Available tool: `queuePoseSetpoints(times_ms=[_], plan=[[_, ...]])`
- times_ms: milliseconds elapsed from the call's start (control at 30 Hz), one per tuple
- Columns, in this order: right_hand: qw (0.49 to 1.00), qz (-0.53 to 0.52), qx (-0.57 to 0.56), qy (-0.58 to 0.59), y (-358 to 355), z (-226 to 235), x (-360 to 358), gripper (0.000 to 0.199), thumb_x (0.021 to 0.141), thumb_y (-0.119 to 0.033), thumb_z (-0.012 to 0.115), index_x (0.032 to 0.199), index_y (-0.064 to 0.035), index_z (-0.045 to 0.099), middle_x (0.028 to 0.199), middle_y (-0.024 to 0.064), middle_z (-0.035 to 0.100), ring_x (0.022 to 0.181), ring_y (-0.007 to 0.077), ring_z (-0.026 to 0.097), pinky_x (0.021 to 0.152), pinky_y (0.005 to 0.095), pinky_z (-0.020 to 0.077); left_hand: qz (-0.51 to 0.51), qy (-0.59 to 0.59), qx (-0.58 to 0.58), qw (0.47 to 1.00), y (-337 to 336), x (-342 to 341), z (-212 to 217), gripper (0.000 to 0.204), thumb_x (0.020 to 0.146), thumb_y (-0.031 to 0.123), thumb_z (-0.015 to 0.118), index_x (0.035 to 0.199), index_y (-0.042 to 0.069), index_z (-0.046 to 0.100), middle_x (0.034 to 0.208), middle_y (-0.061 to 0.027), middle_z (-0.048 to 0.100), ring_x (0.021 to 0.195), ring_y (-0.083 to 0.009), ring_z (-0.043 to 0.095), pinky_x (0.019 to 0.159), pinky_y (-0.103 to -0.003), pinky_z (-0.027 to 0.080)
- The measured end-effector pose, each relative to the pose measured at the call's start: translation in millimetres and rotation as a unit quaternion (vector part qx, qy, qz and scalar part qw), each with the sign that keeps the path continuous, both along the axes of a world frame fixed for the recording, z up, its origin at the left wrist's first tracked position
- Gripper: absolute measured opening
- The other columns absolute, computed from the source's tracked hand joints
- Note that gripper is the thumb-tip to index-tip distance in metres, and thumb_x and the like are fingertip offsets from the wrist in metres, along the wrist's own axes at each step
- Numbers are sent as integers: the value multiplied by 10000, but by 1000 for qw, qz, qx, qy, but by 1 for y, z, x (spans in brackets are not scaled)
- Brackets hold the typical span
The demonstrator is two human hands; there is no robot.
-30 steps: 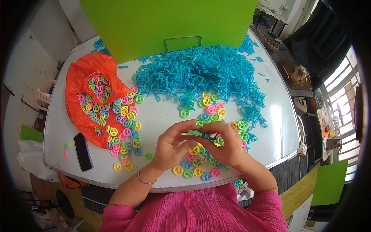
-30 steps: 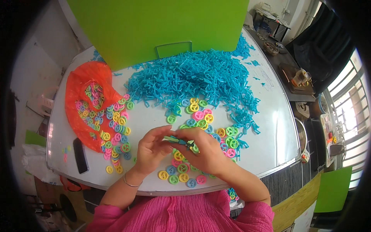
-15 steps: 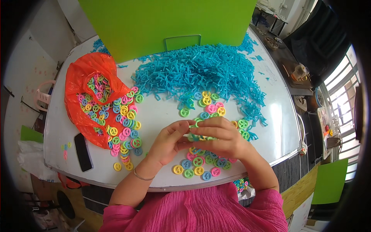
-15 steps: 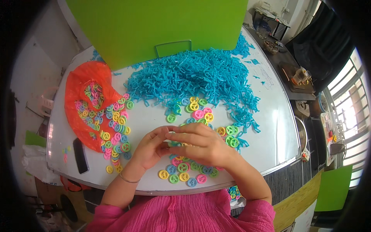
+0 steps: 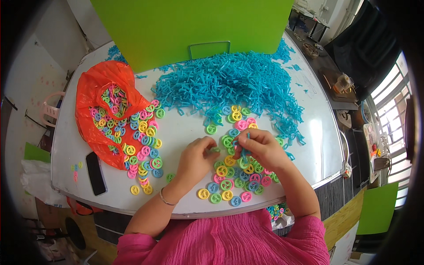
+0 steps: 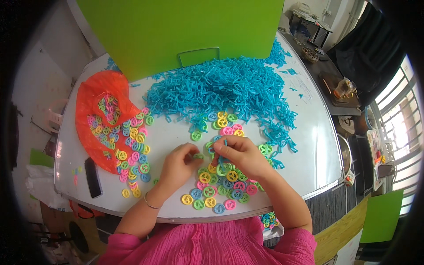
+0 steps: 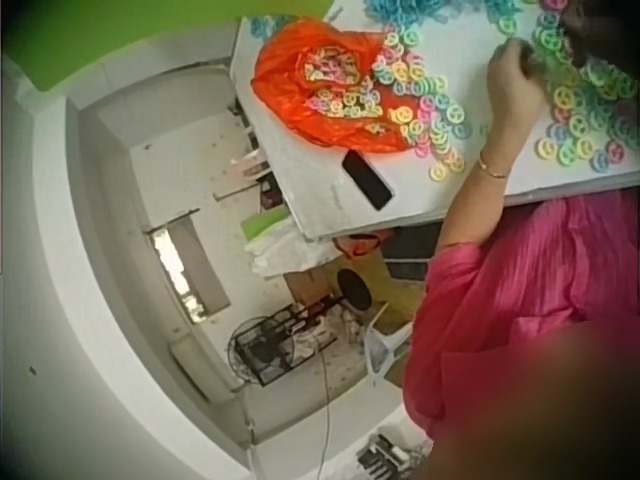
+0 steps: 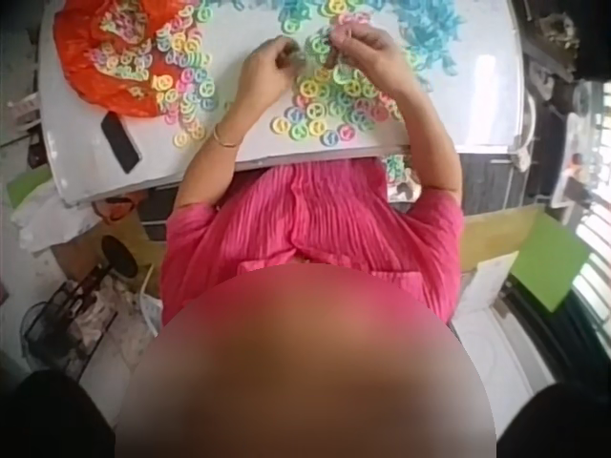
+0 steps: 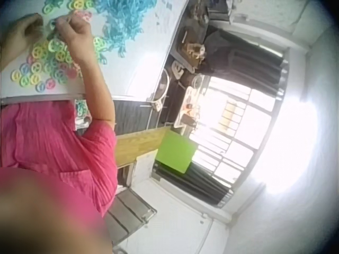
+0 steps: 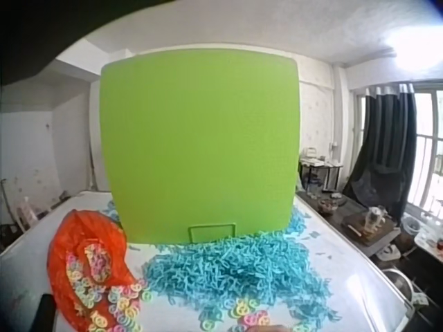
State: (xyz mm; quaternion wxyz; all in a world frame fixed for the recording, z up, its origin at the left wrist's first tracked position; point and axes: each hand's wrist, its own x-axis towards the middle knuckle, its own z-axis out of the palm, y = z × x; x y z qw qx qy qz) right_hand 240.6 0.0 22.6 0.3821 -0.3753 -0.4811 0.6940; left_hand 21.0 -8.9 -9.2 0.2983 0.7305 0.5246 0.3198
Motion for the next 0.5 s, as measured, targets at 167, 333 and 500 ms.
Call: queuePoseSetpoints(times_ms=[167,333,500], plan=[[992,36,80,-94,-6,-1,-13,228,936,-153,622,1104,-1,650,918,48,669,813,88,615,730,242,490,5,-457,-365,811,0,-9,3,163,907,162,654,1025,57,616,1000,-50,663,885,-131,647,728,-244,527],[991,-5,108,-77,-16,7,-23,231,908,-110,655,1114,-6,665,964,24,664,841,49,586,737,218,491,0,-539,-456,708,-12,-5,20,141,959,173,580,1034,54,582,972,-37,661,909,-129,646,755,-228,525],[982,-15,152,-114,-18,1,-25,259,892,-63,662,1132,33,637,966,52,679,862,80,629,770,236,523,-54,-507,-429,746,-12,-11,15,90,959,175,587,982,89,578,866,15,614,796,-72,605,682,-198,470]])
